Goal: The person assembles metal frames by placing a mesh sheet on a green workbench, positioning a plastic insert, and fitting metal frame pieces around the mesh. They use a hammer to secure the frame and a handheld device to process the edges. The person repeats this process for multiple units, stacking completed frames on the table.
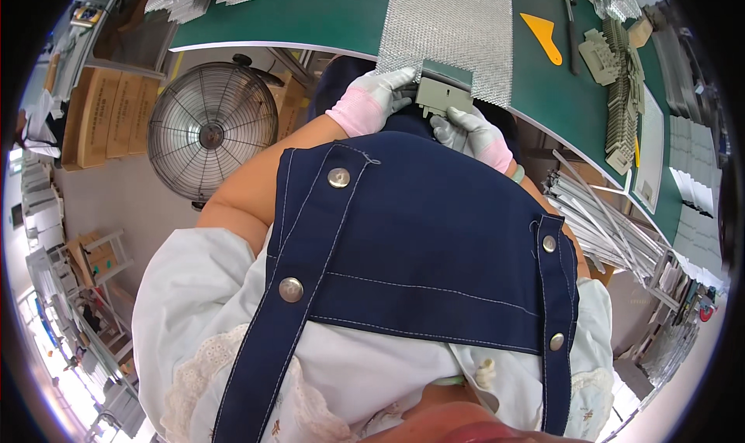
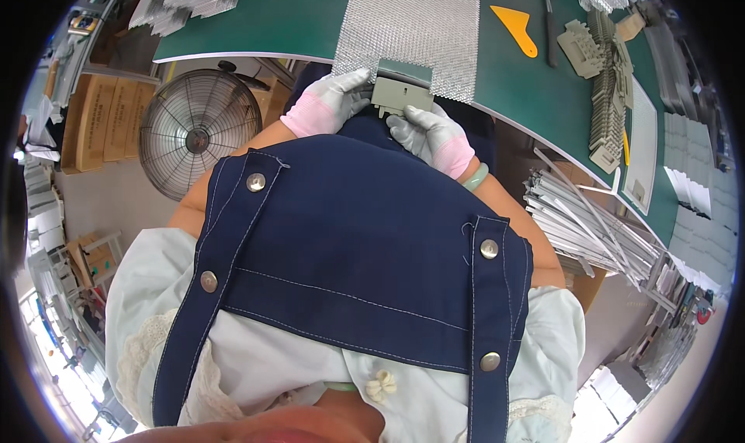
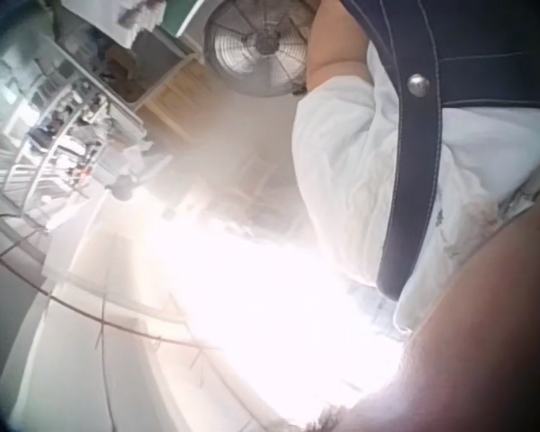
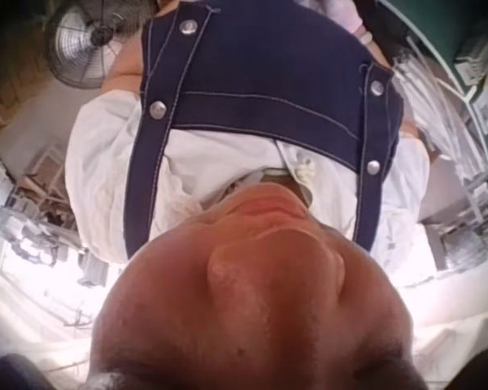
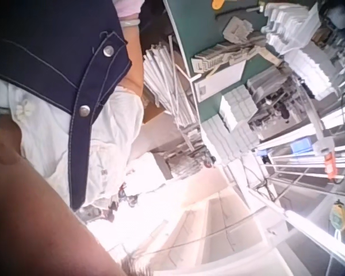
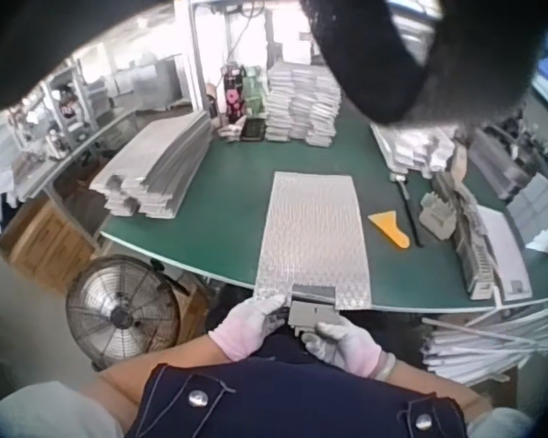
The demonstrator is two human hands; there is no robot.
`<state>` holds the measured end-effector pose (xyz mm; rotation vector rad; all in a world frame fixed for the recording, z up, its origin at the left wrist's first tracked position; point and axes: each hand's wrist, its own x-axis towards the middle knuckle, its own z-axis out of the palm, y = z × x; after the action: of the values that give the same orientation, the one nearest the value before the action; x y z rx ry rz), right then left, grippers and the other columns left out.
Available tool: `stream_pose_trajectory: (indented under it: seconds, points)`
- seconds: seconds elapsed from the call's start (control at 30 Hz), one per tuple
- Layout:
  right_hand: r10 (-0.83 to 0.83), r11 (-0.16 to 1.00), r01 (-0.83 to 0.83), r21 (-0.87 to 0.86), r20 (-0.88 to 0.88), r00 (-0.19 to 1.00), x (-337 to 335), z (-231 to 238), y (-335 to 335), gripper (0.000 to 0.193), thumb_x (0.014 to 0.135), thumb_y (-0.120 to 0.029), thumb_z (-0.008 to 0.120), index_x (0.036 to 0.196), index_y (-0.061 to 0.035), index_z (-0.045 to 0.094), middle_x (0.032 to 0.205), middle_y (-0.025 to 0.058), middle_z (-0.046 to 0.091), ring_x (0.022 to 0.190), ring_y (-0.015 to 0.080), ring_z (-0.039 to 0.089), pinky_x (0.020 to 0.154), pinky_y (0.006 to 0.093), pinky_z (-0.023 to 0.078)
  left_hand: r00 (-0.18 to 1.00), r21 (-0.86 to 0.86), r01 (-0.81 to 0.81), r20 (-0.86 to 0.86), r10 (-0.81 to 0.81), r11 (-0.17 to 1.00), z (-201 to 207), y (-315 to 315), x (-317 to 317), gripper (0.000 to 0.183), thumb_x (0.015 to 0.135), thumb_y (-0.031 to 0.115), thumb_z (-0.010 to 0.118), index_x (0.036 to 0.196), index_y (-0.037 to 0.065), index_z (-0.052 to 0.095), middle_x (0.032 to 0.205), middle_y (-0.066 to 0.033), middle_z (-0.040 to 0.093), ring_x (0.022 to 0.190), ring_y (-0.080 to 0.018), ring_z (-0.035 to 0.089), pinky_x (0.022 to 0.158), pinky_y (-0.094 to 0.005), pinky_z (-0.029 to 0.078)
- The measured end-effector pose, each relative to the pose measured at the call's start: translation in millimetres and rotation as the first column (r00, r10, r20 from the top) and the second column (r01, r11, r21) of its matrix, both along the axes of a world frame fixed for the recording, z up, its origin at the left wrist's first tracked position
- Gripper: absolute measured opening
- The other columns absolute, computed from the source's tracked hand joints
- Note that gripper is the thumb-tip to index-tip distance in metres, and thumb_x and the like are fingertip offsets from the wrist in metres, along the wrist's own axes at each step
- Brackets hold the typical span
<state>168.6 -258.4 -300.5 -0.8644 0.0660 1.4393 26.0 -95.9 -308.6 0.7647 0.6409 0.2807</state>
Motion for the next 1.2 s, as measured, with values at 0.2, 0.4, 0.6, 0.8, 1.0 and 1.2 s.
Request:
stream_pose_trajectory:
  seconds: [0.2, 0.4, 0.6, 0.8, 1.0, 1.2]
  points:
    - [0.022, 1.000, -0.022, 0.001, 0.009, 1.000, 1.7, 1.9, 0.5, 0.041, 0.095, -0.001, 0.055, 0.133, 0.0002, 0.041, 0.115, 0.0191, 0.058, 0.088, 0.0242, 0.065, 0.074, 0.0319, 0.058, 0.999, -0.023, 0.003, 0.046, -0.002, 1.000, 7.1, -2.8, -2.9, 0.031, 0.097, 0.023, 0.058, 0.117, 0.000, 0.061, 0.115, -0.0112, 0.064, 0.112, -0.0226, 0.059, 0.104, -0.0392, 0.041]
    - [0.029, 0.998, -0.030, 0.060, 0.007, 1.000, 0.6, -0.4, -1.3, 0.042, 0.095, -0.003, 0.056, 0.134, -0.0005, 0.041, 0.116, 0.0181, 0.058, 0.090, 0.0238, 0.065, 0.077, 0.0334, 0.057, 0.998, -0.032, 0.003, 0.062, -0.001, 0.999, 0.8, 0.5, -3.4, 0.029, 0.096, 0.024, 0.061, 0.114, 0.001, 0.063, 0.112, -0.0082, 0.066, 0.107, -0.0191, 0.061, 0.100, -0.0360, 0.045]
    - [0.046, 0.997, -0.045, 0.069, -0.005, 0.999, 1.8, -0.9, 0.4, 0.041, 0.095, -0.004, 0.056, 0.134, 0.0005, 0.041, 0.116, 0.0168, 0.058, 0.091, 0.0233, 0.065, 0.077, 0.0336, 0.057, 1.000, 0.005, -0.024, -0.008, 0.024, 1.000, -2.7, 1.3, -1.5, 0.029, 0.096, 0.021, 0.062, 0.116, 0.001, 0.063, 0.114, -0.0095, 0.065, 0.109, -0.0219, 0.060, 0.101, -0.0396, 0.044]
    - [0.004, 1.000, -0.005, 0.017, 0.035, 0.999, -2.7, 3.7, 6.8, 0.037, 0.096, -0.003, 0.055, 0.131, 0.0015, 0.044, 0.115, 0.0155, 0.058, 0.089, 0.0227, 0.065, 0.075, 0.0318, 0.056, 0.989, 0.129, 0.128, 0.058, -0.136, 0.983, -3.8, 4.7, -10.2, 0.034, 0.096, 0.029, 0.062, 0.115, 0.001, 0.063, 0.113, -0.0081, 0.066, 0.108, -0.0199, 0.060, 0.098, -0.0361, 0.044]
    - [0.008, 0.997, 0.005, -0.081, 0.161, 0.987, -3.7, 12.4, 5.8, 0.033, 0.098, -0.017, 0.057, 0.127, -0.0011, 0.050, 0.115, 0.0125, 0.059, 0.097, 0.0230, 0.062, 0.080, 0.0352, 0.054, 0.920, 0.190, 0.327, -0.289, -0.266, 0.926, 16.7, -0.7, -6.1, 0.039, 0.095, 0.038, 0.063, 0.109, 0.002, 0.064, 0.099, -0.0054, 0.065, 0.088, -0.0117, 0.057, 0.079, -0.0268, 0.046]
    - [-0.245, 0.969, 0.239, 0.054, 0.191, 0.950, 8.0, -3.5, 1.1, 0.030, 0.099, -0.028, 0.058, 0.119, -0.0064, 0.054, 0.116, 0.0106, 0.060, 0.103, 0.0208, 0.060, 0.079, 0.0342, 0.052, 0.930, 0.175, 0.302, -0.271, -0.249, 0.937, 25.8, -2.2, -6.8, 0.035, 0.095, 0.035, 0.062, 0.106, 0.001, 0.063, 0.090, -0.0030, 0.064, 0.075, -0.0064, 0.051, 0.068, -0.0202, 0.043]
